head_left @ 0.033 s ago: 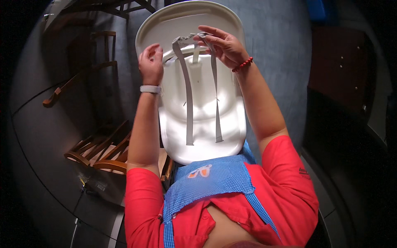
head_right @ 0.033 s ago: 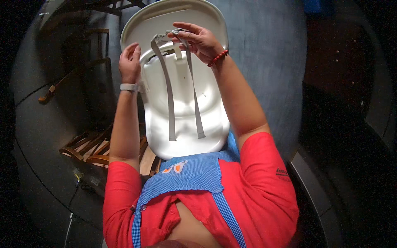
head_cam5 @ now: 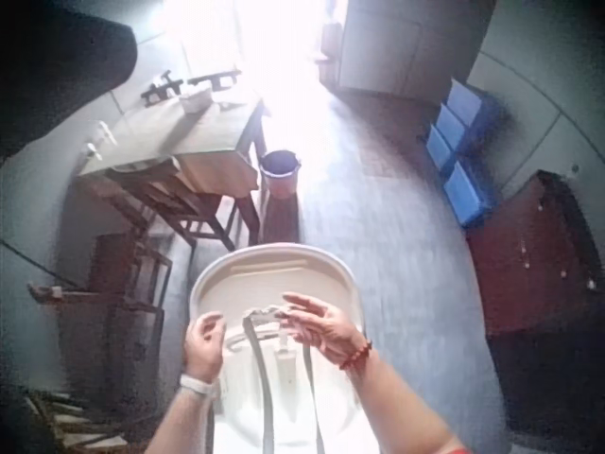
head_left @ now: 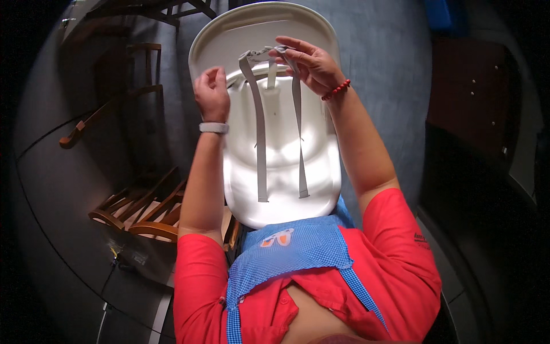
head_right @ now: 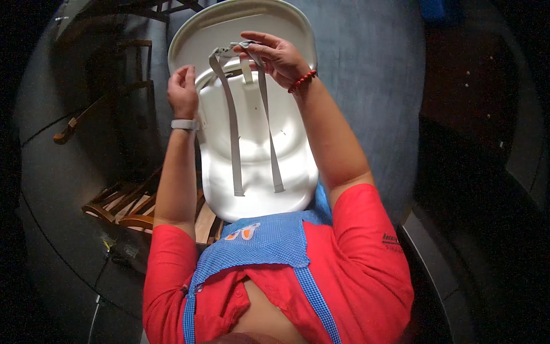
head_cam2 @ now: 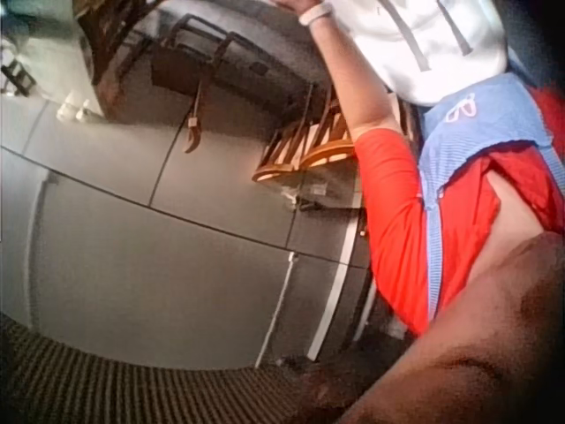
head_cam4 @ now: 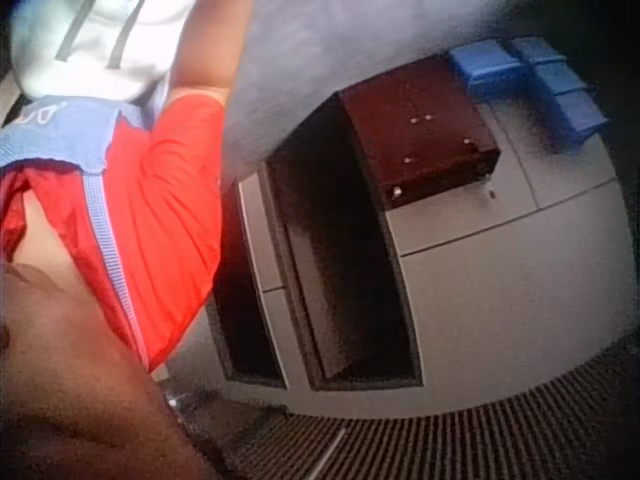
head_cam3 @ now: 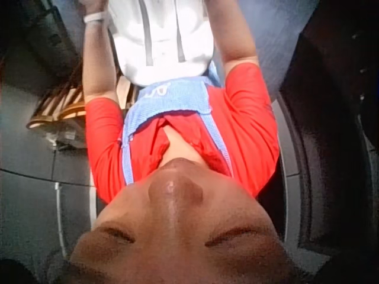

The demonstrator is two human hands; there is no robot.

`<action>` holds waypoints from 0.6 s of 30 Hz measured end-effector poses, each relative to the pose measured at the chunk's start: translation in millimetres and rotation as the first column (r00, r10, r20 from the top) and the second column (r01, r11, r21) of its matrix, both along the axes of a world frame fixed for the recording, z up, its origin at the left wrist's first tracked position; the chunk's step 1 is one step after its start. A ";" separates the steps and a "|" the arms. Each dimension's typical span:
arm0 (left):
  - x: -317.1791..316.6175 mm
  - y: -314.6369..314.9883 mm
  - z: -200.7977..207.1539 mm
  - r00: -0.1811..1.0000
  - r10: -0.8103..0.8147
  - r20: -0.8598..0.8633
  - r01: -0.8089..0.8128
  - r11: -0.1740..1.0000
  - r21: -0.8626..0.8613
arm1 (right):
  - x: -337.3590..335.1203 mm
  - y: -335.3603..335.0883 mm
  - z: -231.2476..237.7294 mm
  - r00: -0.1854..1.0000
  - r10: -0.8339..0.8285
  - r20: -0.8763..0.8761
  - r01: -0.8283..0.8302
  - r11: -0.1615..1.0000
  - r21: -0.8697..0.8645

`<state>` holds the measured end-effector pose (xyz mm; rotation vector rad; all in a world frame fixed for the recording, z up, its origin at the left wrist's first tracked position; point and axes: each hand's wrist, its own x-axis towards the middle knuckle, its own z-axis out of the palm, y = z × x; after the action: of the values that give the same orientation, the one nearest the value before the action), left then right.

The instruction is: The person assembles a high chair by attaching and adjusting the safety harness straps and buckles. They thread the straps through the chair frame, connect the buckles, and test the fastening mechanism repeatedly.

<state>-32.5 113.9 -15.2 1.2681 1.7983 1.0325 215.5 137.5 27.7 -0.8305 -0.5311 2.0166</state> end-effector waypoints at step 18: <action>-20.5 -56.6 121.1 0.528 -0.032 0.848 0.327 0.930 -0.169 | -2.7 -62.7 40.4 0.990 0.087 -0.110 -0.080 0.995 0.065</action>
<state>-53.0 57.3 105.9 0.5477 0.9683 0.9416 212.8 74.8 68.1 -0.6637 -0.5679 2.0993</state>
